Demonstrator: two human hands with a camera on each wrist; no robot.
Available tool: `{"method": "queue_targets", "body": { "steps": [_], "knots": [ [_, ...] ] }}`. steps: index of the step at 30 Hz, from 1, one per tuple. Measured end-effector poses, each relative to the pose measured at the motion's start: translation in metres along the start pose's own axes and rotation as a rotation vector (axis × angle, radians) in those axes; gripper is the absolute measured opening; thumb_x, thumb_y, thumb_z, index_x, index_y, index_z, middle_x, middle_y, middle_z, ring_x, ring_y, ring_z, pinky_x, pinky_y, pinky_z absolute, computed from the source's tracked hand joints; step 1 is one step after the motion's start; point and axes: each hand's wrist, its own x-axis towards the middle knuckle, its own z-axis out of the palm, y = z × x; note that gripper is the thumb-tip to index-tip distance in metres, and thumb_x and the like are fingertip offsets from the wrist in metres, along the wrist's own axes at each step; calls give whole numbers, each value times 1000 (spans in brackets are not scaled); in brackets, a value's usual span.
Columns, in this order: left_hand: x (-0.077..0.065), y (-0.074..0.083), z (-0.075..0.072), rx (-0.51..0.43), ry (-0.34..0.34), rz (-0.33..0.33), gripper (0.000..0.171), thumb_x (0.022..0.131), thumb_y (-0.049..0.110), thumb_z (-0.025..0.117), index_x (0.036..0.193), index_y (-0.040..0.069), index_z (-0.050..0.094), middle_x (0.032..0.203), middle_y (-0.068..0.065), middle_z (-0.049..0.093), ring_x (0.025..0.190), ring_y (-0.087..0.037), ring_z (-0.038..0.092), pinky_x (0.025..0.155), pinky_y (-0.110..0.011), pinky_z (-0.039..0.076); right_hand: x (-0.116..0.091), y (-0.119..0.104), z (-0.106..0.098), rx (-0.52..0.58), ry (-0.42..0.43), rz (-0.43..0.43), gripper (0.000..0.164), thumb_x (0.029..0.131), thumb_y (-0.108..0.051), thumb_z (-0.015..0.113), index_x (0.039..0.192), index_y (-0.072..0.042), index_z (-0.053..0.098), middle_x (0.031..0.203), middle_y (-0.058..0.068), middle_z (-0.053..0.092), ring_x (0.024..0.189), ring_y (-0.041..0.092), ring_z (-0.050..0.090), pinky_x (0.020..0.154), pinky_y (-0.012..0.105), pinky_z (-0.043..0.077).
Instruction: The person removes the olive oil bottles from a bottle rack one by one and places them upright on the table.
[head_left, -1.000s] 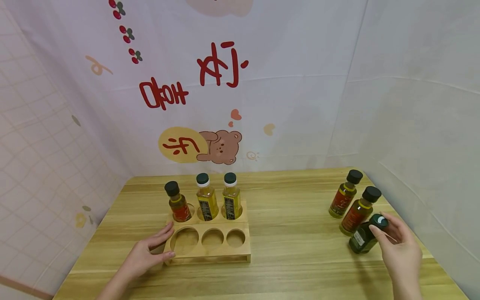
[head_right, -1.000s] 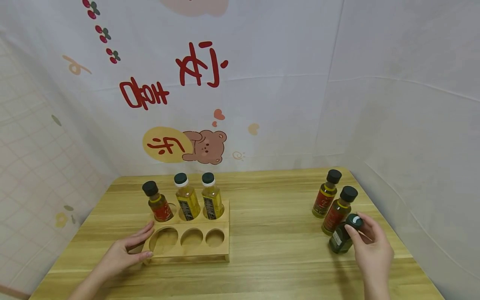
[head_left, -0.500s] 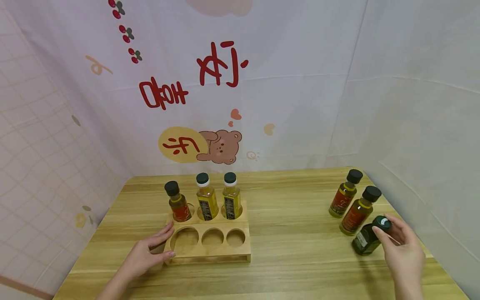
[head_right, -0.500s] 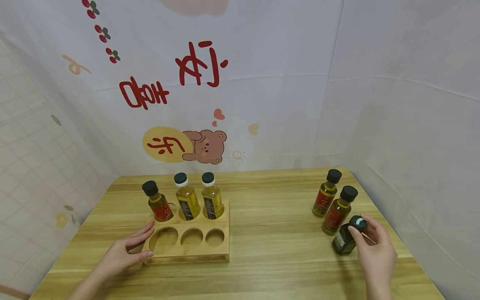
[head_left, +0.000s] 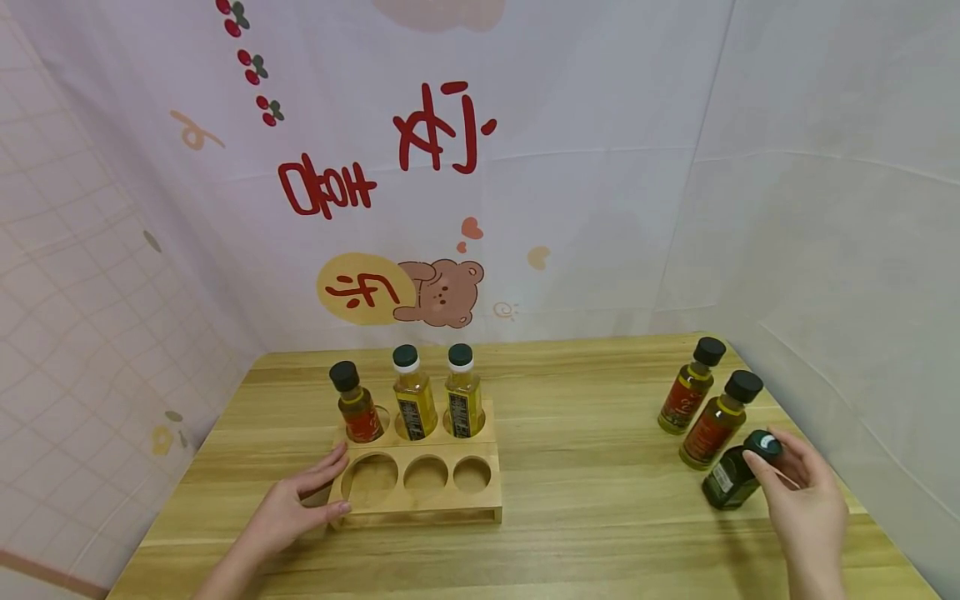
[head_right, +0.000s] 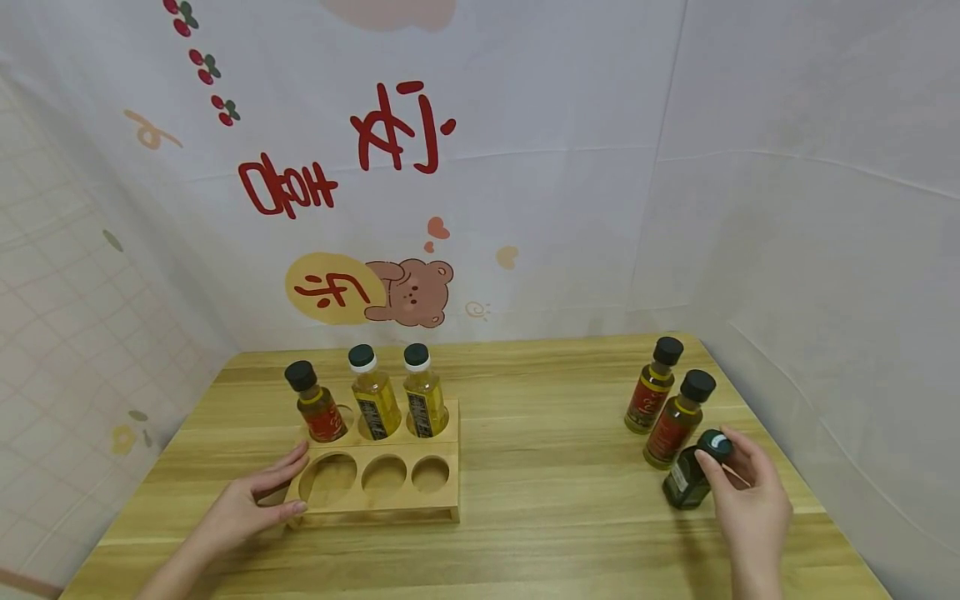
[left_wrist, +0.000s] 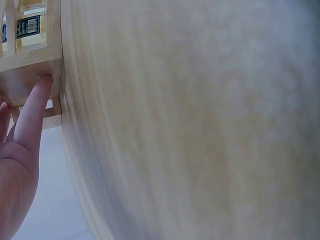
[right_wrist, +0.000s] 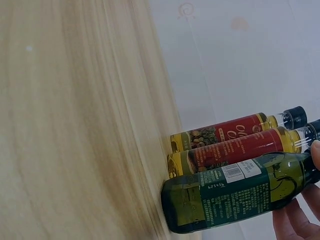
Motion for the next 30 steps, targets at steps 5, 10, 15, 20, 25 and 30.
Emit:
{"method": "queue_targets", "body": {
  "steps": [5,10,15,20,25,30],
  "knots": [
    [0,1,0,-2,-5,7,66,82,31,83,138,7,59,151,-1,44,131,0,35,96,-15,36,1,-2,-3,-29,-32,-30,50,85,-13,80,133,-16,63,85,-31,59,80,-10,56,69,4,43],
    [-1,4,0,-12,-5,10,65,82,31,83,138,8,59,151,0,44,132,-5,36,97,-15,35,3,-6,-6,-56,-46,-66,51,87,-16,79,135,-15,62,94,-29,56,84,-12,54,70,3,43],
    [-1,4,0,-13,-10,9,65,82,31,83,139,9,59,151,1,44,133,-6,36,97,-15,35,2,-9,-8,-96,-80,-122,52,88,-21,78,137,-17,61,104,-29,56,90,-14,51,76,4,40],
    [-1,3,0,-4,-9,1,65,82,31,83,138,9,60,151,1,44,133,-9,37,97,-16,36,1,-14,-9,-146,-84,-226,51,89,-22,77,137,-16,61,111,-33,56,99,-17,46,86,3,34],
    [-1,3,0,-1,-6,3,65,81,31,83,138,9,60,150,1,45,133,-8,37,97,-17,36,2,-20,-9,-181,-66,-365,48,88,-16,78,134,-11,63,112,-37,55,107,-17,42,93,6,31],
    [-1,3,0,-8,-3,16,65,81,32,83,138,9,60,151,1,45,132,-3,36,97,-15,35,4,-27,-9,-205,-60,-506,47,85,-7,79,129,-11,67,114,-37,56,110,-16,41,94,8,29]
  ]
}}
